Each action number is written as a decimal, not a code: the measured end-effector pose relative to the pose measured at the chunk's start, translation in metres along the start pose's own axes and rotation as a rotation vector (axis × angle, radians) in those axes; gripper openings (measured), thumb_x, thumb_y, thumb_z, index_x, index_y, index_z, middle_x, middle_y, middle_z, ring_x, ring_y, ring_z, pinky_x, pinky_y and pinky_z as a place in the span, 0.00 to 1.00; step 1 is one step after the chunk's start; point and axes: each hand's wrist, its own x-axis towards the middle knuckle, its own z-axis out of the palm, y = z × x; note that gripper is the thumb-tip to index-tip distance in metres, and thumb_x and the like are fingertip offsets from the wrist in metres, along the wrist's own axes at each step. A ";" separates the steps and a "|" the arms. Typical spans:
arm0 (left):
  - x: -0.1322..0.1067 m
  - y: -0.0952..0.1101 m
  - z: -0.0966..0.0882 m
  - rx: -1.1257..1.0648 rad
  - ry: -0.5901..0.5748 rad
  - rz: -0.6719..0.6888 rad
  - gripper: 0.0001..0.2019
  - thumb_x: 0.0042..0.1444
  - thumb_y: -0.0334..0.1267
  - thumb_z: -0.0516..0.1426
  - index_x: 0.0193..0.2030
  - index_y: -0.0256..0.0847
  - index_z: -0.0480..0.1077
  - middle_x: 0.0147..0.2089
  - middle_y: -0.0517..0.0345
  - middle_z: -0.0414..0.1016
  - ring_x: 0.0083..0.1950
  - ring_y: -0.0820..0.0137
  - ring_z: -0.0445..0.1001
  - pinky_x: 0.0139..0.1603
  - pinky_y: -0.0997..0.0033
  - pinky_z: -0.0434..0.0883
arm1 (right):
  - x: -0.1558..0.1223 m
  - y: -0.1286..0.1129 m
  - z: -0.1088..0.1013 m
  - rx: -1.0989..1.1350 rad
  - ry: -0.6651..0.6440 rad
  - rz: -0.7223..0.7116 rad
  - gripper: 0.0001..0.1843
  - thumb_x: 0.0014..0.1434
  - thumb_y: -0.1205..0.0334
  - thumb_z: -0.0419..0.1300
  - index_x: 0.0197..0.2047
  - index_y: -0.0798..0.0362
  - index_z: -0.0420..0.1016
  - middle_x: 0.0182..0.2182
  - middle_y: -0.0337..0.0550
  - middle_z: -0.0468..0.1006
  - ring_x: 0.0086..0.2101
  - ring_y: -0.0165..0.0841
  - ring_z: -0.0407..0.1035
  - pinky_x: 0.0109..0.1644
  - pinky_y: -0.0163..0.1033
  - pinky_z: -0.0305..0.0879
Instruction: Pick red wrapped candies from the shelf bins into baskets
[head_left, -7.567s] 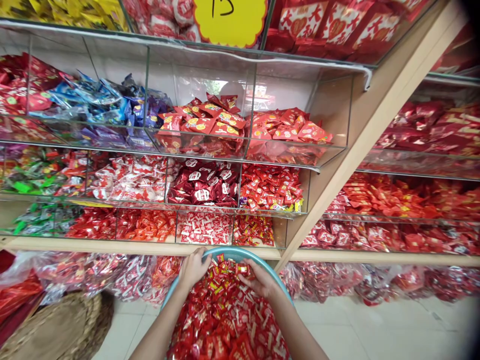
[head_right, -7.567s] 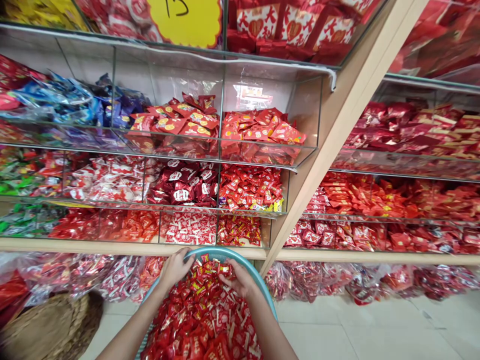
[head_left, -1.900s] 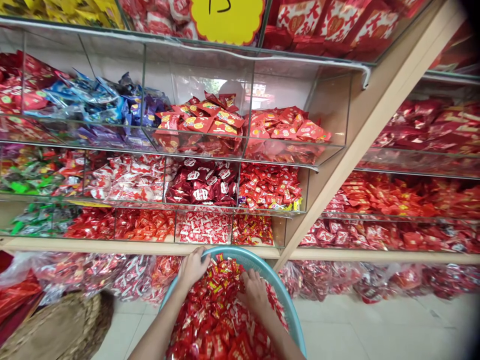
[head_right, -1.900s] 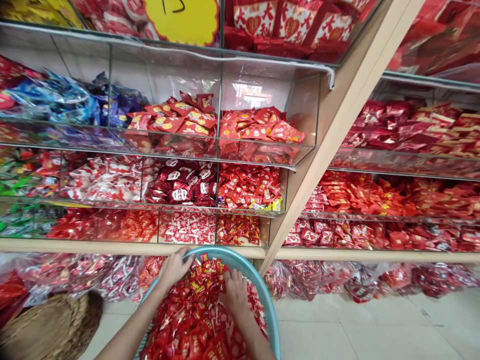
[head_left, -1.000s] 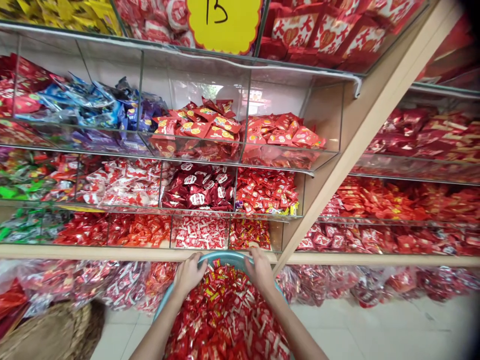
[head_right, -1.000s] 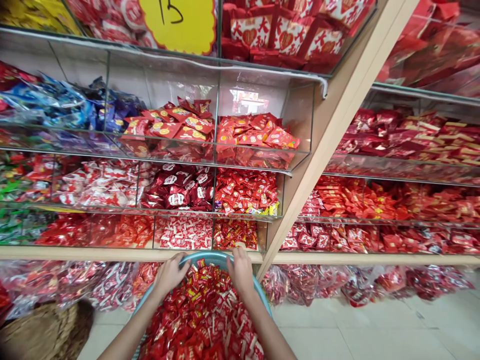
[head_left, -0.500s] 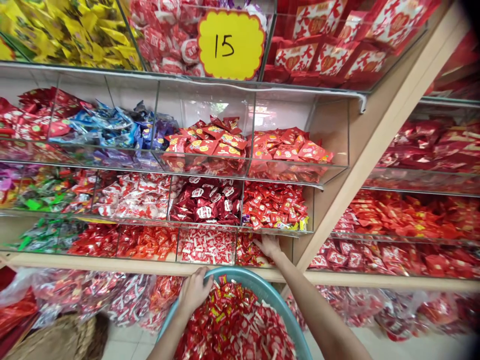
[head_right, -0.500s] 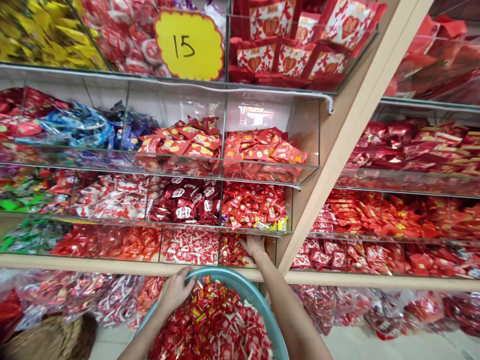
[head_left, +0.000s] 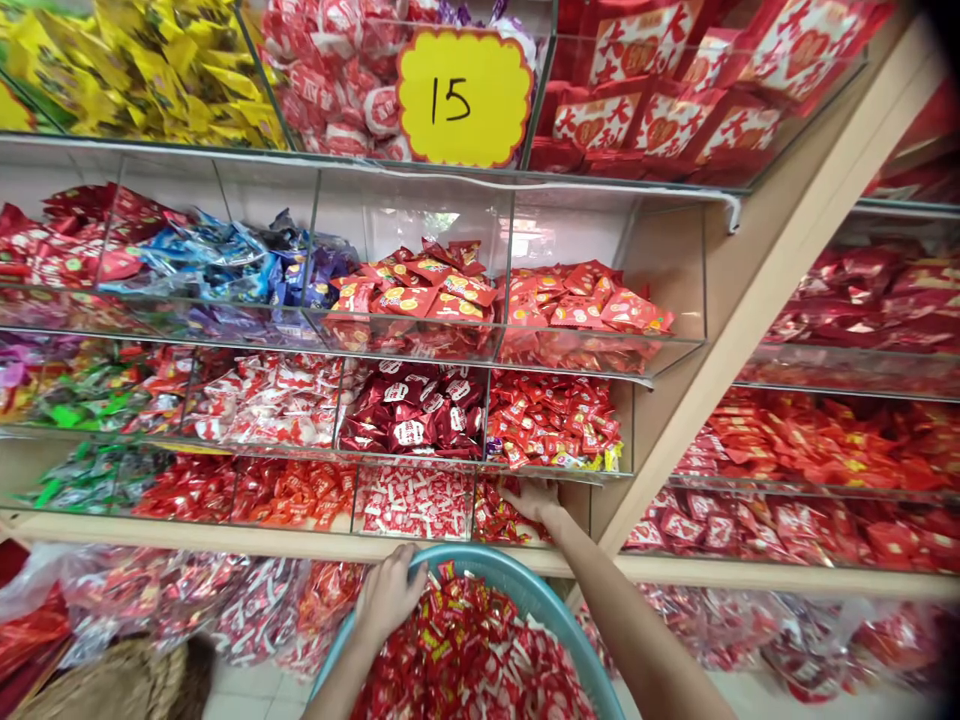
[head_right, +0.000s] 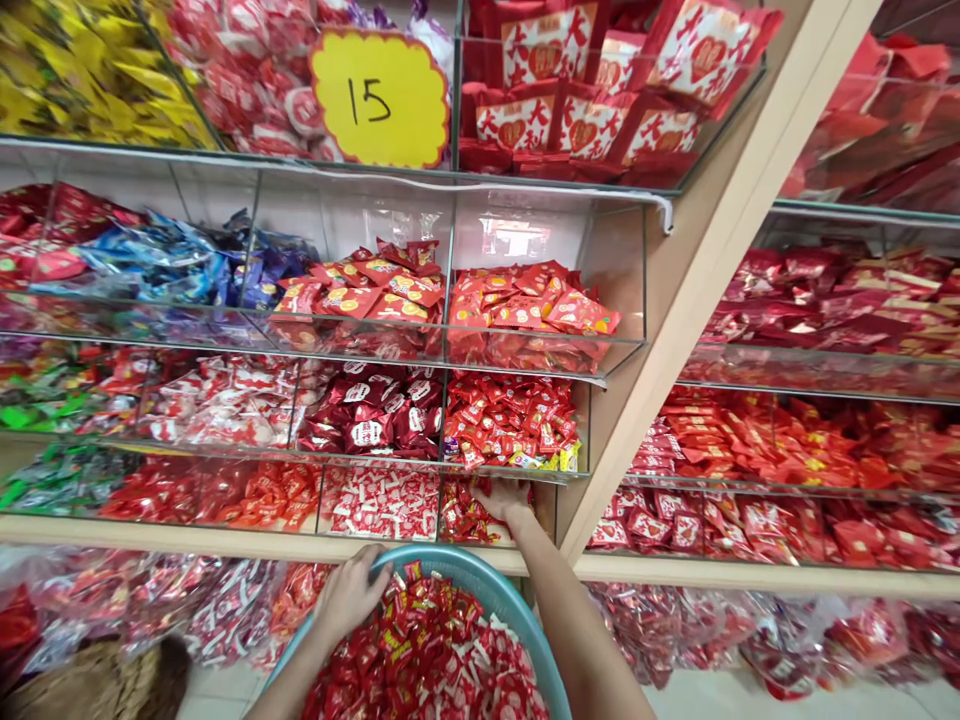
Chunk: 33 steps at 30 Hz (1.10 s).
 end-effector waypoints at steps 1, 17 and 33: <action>0.000 0.000 0.000 -0.001 0.001 0.001 0.17 0.59 0.46 0.41 0.47 0.44 0.65 0.47 0.55 0.73 0.42 0.67 0.74 0.39 0.71 0.66 | -0.003 0.000 0.002 0.006 -0.007 -0.002 0.41 0.52 0.35 0.44 0.62 0.50 0.52 0.62 0.54 0.53 0.60 0.49 0.46 0.57 0.58 0.42; -0.002 0.004 -0.003 -0.012 -0.015 -0.011 0.18 0.59 0.46 0.42 0.48 0.43 0.64 0.47 0.53 0.73 0.40 0.69 0.74 0.38 0.73 0.65 | -0.033 0.007 0.006 0.037 0.040 -0.132 0.29 0.55 0.45 0.49 0.57 0.49 0.57 0.57 0.54 0.57 0.53 0.45 0.57 0.47 0.44 0.57; -0.002 0.004 -0.003 -0.008 -0.005 -0.008 0.17 0.59 0.45 0.43 0.48 0.43 0.65 0.46 0.54 0.73 0.40 0.69 0.73 0.39 0.73 0.65 | -0.030 0.023 0.014 0.381 0.348 -0.027 0.24 0.55 0.58 0.51 0.55 0.54 0.60 0.53 0.54 0.66 0.51 0.41 0.62 0.51 0.41 0.58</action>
